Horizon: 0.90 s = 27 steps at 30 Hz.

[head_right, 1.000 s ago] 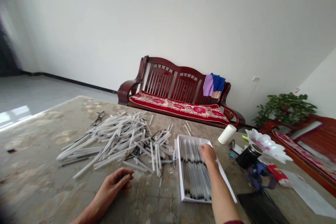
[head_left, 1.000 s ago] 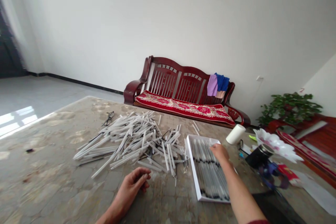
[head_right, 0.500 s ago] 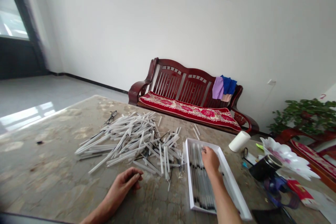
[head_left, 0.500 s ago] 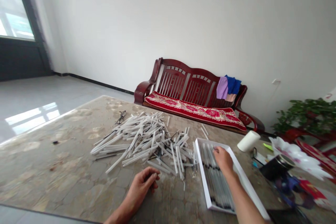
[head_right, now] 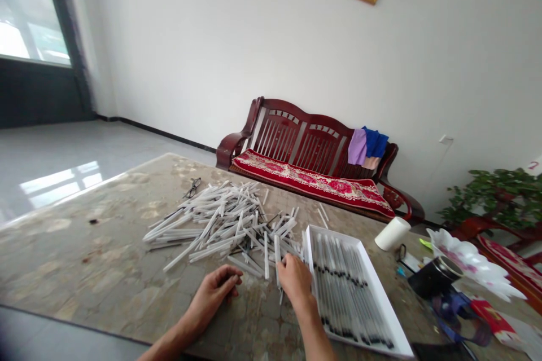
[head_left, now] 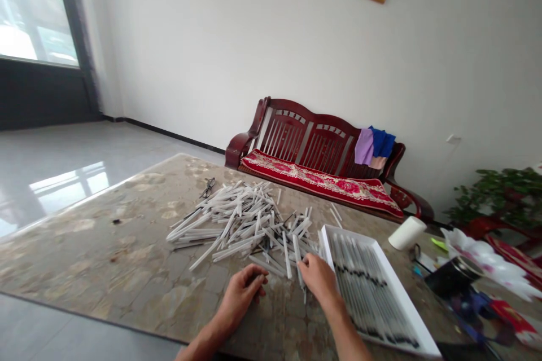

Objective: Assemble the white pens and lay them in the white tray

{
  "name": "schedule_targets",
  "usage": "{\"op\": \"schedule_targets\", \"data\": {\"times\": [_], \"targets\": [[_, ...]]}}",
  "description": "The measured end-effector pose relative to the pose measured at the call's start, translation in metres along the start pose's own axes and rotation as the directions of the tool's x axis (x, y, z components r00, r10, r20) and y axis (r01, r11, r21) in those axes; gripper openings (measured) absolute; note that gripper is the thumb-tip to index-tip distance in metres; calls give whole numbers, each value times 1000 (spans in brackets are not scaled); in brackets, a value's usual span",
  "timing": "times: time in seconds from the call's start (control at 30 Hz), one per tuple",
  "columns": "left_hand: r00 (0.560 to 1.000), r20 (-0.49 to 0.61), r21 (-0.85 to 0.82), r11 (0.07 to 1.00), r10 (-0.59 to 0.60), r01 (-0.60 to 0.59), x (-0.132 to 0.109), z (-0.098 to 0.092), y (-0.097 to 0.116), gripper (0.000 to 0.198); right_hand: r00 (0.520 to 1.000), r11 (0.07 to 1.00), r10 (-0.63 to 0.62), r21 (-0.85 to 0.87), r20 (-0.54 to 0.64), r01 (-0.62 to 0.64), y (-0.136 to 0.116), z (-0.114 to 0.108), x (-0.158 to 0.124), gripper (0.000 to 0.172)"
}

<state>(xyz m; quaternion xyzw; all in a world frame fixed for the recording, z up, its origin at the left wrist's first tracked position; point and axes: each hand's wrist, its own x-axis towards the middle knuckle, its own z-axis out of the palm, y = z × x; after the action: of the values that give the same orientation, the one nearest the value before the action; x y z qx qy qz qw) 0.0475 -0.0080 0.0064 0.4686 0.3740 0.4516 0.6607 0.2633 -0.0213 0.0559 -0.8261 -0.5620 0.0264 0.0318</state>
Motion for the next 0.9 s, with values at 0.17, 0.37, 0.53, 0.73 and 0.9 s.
{"op": "schedule_targets", "data": {"times": [0.17, 0.37, 0.53, 0.73, 0.9], "targets": [[1000, 25, 21, 1000, -4, 4, 0, 1, -1, 32, 996, 997, 55, 56, -67, -51, 5, 4, -6, 21], [997, 73, 79, 997, -17, 12, 0, -1, -4, 37, 985, 900, -62, 418, -164, 126, -14, 9, -44, 19], [985, 172, 110, 993, 33, -52, 1, -5, -4, 36, 949, 712, -249, 628, -192, 314, -47, 16, -82, 14], [995, 76, 98, 993, 65, -72, -2, -7, 5, 38, 985, 917, -60, 381, -164, 119, -6, -1, -53, 18], [998, 29, 15, 998, 59, -59, -3, -4, 12, 39, 999, 992, 43, -121, -20, -45, 30, -13, -8, 19]]}}
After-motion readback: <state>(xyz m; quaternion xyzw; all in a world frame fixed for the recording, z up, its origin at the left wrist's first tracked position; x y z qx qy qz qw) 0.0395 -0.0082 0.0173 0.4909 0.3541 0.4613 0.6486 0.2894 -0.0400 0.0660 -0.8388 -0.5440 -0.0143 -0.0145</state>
